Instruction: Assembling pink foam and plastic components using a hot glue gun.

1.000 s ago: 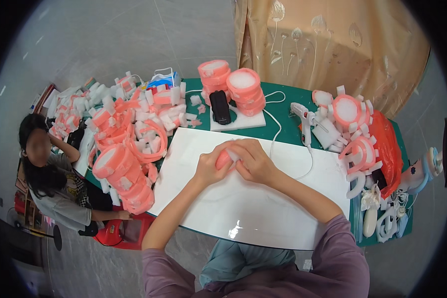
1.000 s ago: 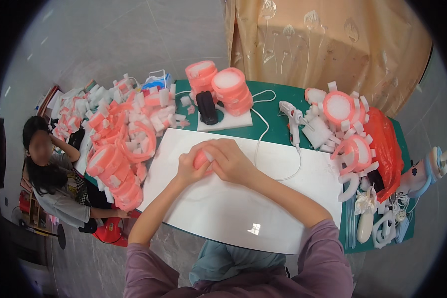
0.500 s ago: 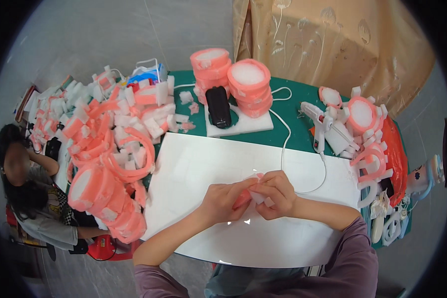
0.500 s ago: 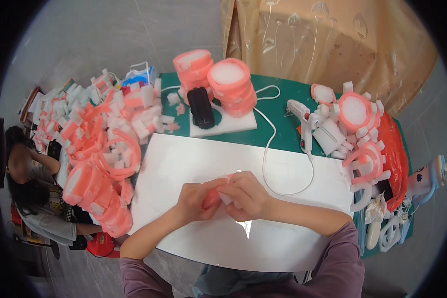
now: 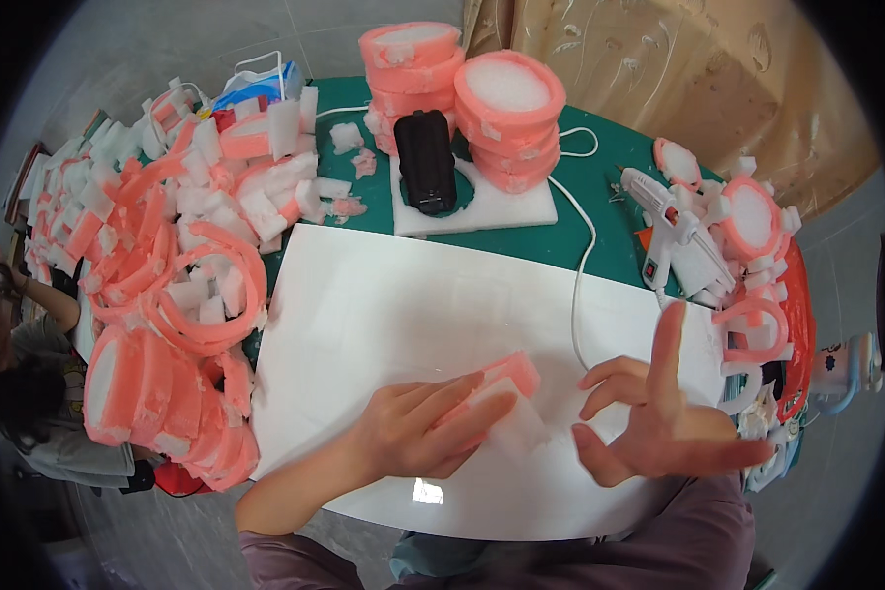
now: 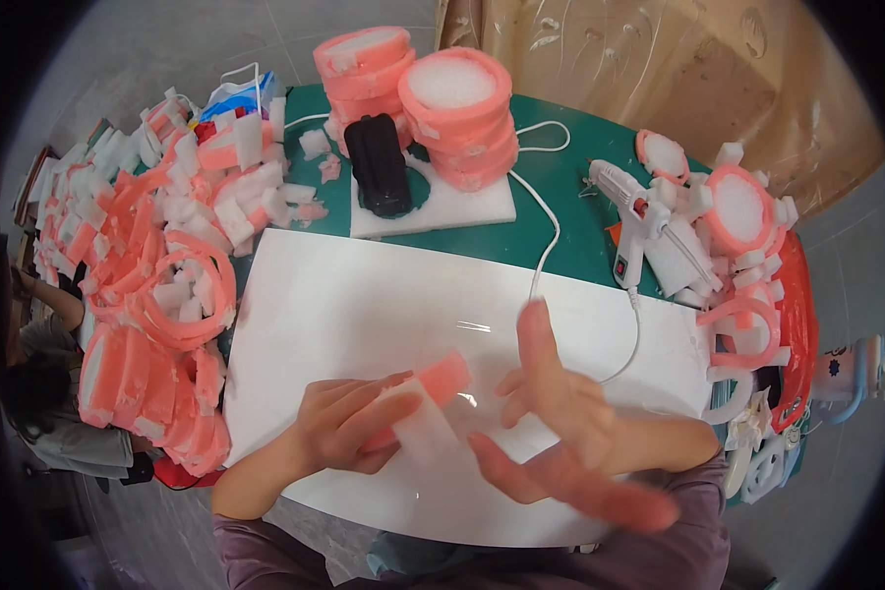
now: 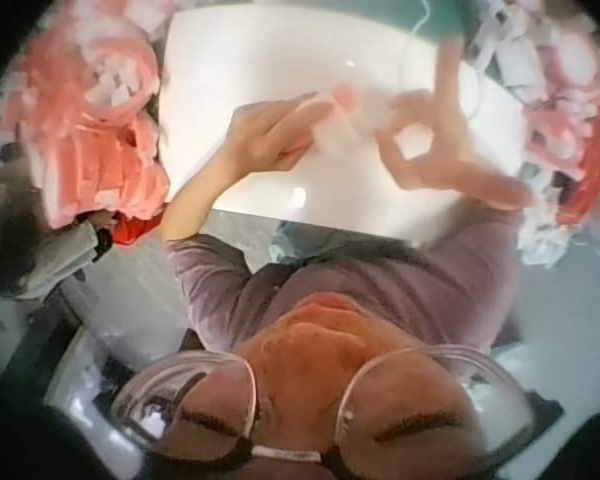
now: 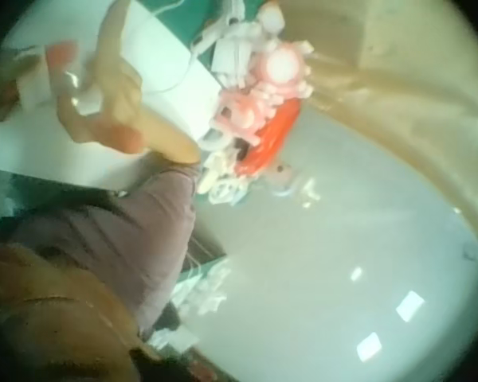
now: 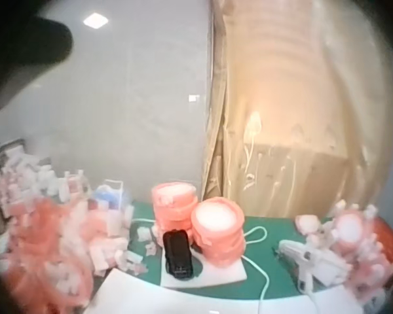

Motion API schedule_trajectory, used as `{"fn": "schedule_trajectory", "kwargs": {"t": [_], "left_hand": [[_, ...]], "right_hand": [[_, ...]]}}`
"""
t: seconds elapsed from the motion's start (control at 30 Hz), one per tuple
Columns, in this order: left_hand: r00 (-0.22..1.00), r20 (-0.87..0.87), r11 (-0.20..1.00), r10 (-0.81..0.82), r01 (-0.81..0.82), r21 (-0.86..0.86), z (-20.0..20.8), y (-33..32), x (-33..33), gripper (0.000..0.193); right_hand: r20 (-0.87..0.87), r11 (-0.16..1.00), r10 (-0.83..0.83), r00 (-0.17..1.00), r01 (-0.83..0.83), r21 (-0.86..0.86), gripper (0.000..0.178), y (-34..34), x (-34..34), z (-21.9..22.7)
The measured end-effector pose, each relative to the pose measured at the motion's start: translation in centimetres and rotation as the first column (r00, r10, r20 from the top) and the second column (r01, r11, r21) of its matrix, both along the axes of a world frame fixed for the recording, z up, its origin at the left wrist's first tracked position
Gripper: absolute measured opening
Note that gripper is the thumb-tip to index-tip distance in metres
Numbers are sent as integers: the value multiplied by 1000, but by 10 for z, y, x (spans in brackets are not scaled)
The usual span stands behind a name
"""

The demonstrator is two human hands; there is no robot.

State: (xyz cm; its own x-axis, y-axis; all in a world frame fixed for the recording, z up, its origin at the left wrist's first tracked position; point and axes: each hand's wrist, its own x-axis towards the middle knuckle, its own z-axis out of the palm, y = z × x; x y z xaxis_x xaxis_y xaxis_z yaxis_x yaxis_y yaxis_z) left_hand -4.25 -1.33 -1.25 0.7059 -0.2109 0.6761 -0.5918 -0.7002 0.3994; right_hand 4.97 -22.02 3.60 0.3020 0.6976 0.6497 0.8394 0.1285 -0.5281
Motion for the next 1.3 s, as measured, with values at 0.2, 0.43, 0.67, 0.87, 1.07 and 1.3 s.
{"fn": "schedule_trajectory", "kwargs": {"t": [0.2,0.43,0.67,0.87,1.07,1.3], "left_hand": [[1000,8,999,12,-12,34,1,-3,-2,41],[986,-140,988,-92,73,-136,11,-5,-13,42],[993,-53,987,-106,99,-130,2,-14,-17,44],[993,-44,981,-107,99,-168,-4,-13,-12,44],[985,-103,969,-138,113,-220,-8,-14,-10,45],[989,-73,968,-127,107,-229,-11,-15,-10,44]], "right_hand": [[-184,979,165,969,-139,148,66,-10,5,15],[531,994,93,842,-114,6,25,11,-6,22],[638,988,-84,765,-20,153,24,18,-19,8],[696,999,-28,718,-11,51,24,24,-13,6],[610,997,-6,792,-44,67,27,30,-13,-8],[570,996,23,821,-65,54,32,34,-14,-10]]}}
